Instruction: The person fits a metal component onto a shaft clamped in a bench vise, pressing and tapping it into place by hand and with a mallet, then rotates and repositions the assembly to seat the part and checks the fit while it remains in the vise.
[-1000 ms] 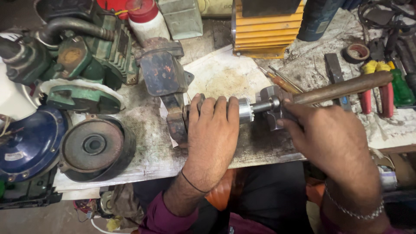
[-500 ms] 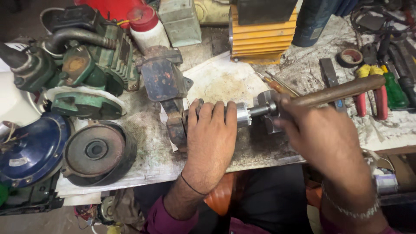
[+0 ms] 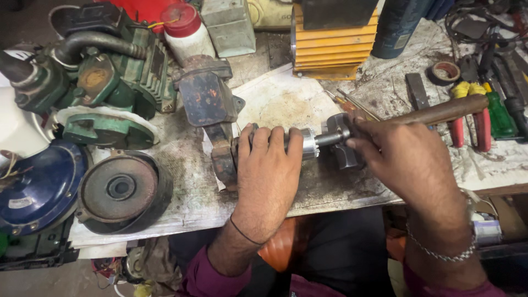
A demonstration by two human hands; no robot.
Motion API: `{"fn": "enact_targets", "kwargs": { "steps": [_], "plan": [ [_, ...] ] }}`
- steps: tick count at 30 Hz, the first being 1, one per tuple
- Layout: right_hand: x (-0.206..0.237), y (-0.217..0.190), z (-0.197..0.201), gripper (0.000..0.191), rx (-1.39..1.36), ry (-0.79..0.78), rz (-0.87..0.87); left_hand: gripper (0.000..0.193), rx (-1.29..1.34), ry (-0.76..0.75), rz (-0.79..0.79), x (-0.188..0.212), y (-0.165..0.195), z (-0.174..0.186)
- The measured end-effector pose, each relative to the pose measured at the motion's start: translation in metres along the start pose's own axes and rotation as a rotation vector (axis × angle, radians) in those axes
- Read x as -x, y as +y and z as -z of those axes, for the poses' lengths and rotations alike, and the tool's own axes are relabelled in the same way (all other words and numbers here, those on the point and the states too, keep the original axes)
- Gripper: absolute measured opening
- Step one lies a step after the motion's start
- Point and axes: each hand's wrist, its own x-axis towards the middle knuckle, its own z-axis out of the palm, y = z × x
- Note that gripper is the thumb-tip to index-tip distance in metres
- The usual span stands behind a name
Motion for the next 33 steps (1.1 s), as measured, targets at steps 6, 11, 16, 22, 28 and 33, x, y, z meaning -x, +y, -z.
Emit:
{"fn": "enact_targets", "kwargs": {
  "steps": [6,11,16,22,28,33],
  "plan": [
    [-0.001,0.002,-0.001,0.041,0.015,0.1,0.108,0.033,0.004,0.005,0.007,0.0,0.0,0.0],
    [0.001,0.004,-0.001,0.041,0.044,0.061,0.111,0.034,-0.005,0.015,0.003,-0.001,0.0,0.0],
    [0.0,0.002,-0.002,0.041,0.012,0.098,0.101,0.033,-0.01,-0.021,0.011,0.0,0.001,0.0],
    [-0.002,0.003,-0.001,0.046,-0.022,0.122,0.196,0.034,-0.012,0.006,0.007,0.0,0.0,-0.001],
    [-0.005,0.004,-0.004,0.05,0.132,-0.106,0.038,0.034,-0.006,-0.02,0.007,-0.001,-0.001,0.0],
    [-0.007,0.011,-0.007,0.043,0.028,0.011,0.124,0.036,-0.006,-0.014,0.005,0.0,0.0,0.001]
  ]
}}
